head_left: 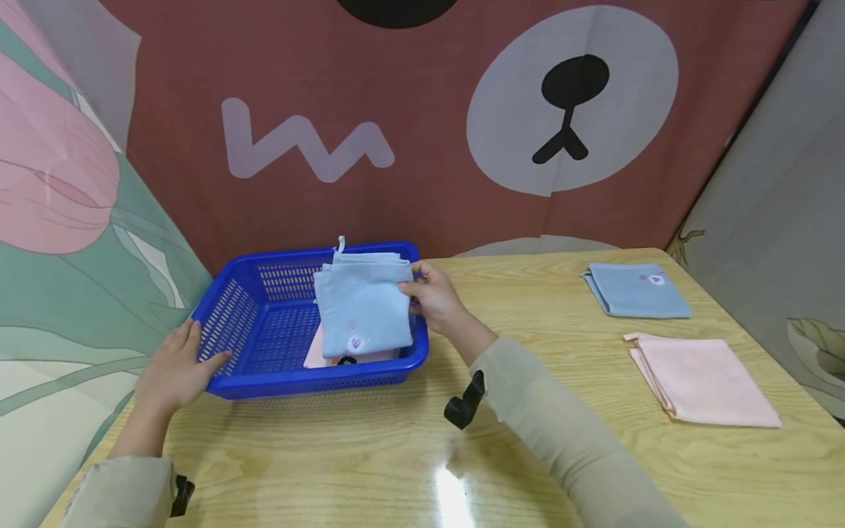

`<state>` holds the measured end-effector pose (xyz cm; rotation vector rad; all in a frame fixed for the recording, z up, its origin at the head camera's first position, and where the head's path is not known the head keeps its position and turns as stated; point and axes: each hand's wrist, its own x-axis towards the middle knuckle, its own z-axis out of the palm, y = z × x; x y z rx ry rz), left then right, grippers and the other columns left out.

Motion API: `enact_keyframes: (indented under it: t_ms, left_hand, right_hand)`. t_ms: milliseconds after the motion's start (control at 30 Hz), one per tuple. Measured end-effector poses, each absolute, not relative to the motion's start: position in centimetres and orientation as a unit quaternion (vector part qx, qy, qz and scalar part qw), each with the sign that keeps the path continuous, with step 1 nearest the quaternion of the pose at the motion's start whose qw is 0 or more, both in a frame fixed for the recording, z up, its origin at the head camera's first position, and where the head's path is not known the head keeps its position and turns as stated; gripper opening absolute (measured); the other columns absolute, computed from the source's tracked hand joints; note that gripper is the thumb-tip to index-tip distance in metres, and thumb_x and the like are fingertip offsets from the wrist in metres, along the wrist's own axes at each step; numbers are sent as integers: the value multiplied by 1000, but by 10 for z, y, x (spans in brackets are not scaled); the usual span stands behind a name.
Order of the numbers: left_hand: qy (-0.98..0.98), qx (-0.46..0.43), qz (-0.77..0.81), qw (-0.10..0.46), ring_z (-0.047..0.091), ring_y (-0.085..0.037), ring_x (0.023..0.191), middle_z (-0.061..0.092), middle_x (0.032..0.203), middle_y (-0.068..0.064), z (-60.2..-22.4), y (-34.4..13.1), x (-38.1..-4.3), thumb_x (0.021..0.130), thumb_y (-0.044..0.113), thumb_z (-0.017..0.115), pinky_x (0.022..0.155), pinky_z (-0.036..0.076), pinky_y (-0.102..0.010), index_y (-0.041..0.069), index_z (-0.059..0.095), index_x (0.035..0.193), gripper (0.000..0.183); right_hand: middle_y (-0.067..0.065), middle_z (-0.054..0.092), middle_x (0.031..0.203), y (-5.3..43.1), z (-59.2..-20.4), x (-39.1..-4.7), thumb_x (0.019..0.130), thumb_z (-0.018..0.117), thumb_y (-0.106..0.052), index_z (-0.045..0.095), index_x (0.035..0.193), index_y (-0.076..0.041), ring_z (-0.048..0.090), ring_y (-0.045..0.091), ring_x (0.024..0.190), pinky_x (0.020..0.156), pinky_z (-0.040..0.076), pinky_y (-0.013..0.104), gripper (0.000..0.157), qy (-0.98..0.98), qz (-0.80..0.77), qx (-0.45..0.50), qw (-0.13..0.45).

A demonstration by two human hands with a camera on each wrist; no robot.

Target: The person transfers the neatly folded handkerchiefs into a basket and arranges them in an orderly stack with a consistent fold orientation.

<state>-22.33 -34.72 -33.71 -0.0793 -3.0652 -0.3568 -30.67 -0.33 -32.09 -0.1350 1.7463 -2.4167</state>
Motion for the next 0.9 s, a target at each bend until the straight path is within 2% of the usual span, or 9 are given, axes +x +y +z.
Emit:
enact_keyframes:
  t_ms: [900]
  left_hand:
    - [-992, -25, -118, 27, 6, -52, 119, 6, 132, -37, -337, -347, -224, 90, 44, 31, 92, 12, -62, -17, 3, 130, 78]
  right_hand:
    - [4, 51, 70, -45, -327, -309, 80, 47, 12, 45, 91, 1, 50, 12, 51, 41, 43, 22, 15, 621, -773, -58, 121]
